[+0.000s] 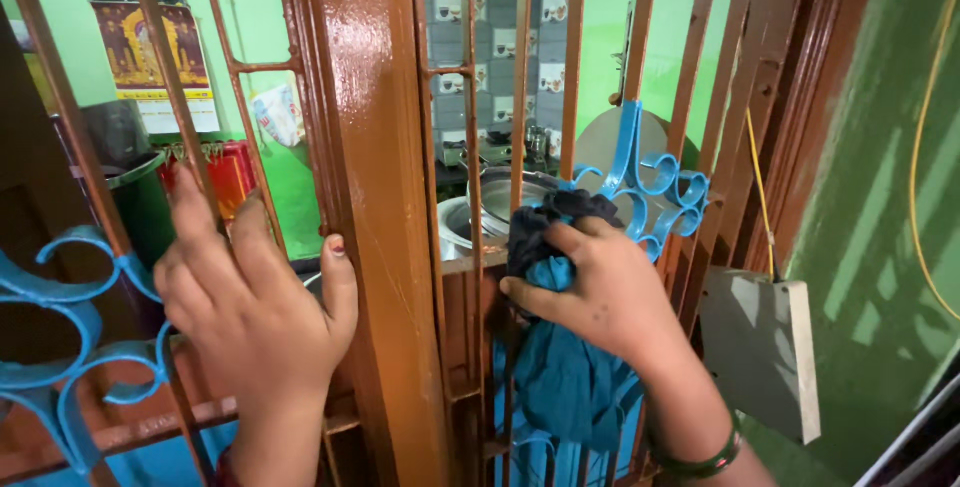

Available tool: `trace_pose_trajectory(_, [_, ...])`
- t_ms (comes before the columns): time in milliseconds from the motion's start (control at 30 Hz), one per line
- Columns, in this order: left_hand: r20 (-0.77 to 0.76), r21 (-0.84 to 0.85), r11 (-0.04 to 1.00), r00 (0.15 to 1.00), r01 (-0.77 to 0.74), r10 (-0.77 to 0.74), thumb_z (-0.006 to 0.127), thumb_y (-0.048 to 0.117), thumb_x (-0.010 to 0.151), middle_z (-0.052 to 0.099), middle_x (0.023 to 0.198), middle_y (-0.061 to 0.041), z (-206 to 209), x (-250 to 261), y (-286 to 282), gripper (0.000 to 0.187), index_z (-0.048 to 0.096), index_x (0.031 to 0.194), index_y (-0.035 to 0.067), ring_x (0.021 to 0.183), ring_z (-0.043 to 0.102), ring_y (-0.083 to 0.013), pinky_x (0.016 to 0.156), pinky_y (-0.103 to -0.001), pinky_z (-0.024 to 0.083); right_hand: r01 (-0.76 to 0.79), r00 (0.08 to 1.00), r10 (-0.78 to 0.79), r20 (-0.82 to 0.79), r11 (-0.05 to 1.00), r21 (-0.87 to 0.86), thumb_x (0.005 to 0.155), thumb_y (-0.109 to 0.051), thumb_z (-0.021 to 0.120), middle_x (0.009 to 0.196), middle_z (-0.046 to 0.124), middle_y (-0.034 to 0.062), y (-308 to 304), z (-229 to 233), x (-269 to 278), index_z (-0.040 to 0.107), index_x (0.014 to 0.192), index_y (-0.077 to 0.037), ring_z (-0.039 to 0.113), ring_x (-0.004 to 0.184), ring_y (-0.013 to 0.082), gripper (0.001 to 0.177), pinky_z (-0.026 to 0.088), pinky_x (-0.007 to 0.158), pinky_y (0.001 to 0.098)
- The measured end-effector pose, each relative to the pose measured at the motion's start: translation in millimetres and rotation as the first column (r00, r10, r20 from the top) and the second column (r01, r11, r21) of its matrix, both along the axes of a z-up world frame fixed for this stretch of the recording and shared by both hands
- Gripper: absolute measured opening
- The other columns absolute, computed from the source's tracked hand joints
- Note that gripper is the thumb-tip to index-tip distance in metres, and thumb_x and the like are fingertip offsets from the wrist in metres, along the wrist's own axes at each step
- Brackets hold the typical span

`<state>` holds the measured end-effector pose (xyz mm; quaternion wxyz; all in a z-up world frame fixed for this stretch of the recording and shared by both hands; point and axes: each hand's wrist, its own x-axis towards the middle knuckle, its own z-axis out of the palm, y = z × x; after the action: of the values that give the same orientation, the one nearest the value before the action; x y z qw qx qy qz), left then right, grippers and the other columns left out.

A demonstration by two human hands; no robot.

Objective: The person wipes a brown metal gate with blue decorative elements using a blue cloth. They systematically clean vertical bars and curved sections, moving from lower to upper areas and across different parts of the gate.

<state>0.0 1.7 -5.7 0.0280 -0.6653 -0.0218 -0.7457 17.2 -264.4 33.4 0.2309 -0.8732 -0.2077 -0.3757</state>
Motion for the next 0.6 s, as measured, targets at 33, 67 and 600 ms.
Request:
trace_pose_trajectory(33, [-0.004,-0.001,1.000,1.000,0.010,-0.010,0.057,0.040,0.112,0.040,0.160,-0.029,0,0,1,0.052,0.055,0.136,-0.006,0.125,0.048,-0.0431,0.113,-0.049,0.036,-0.051,0.998,0.049,0.051,0.998,0.042,0.066,-0.047,0.083,0.087,0.064,0.0191,0,-5,3,0.075,0.109,-0.008,0.064,0.083,0.0395,0.059,0.052,0.072,0.0457])
trace_pose_trajectory(67, [-0.005,-0.002,1.000,1.000,0.016,-0.016,0.058,0.040,0.112,0.040,0.160,-0.029,0,0,1,0.052,0.055,0.136,-0.006,0.125,0.048,-0.0433,0.113,-0.050,0.036,-0.020,0.999,0.018,0.038,0.998,0.054,0.066,-0.045,0.085,0.088,0.062,0.0190,-1,-10,6,0.075,0.106,-0.006,0.063,0.086,0.0384,0.057,0.051,0.075,0.0447])
trace_pose_trajectory(600, [-0.010,0.004,1.000,1.000,0.009,-0.009,0.059,0.042,0.111,0.039,0.160,-0.026,-1,-1,3,0.053,0.055,0.137,-0.004,0.128,0.048,-0.0415,0.114,-0.049,0.035,-0.202,0.977,0.152,0.152,0.892,0.404,0.070,-0.027,0.079,0.110,0.075,0.0143,-34,-49,20,0.067,0.120,-0.007,0.073,0.104,0.0320,0.055,0.054,0.093,0.0396])
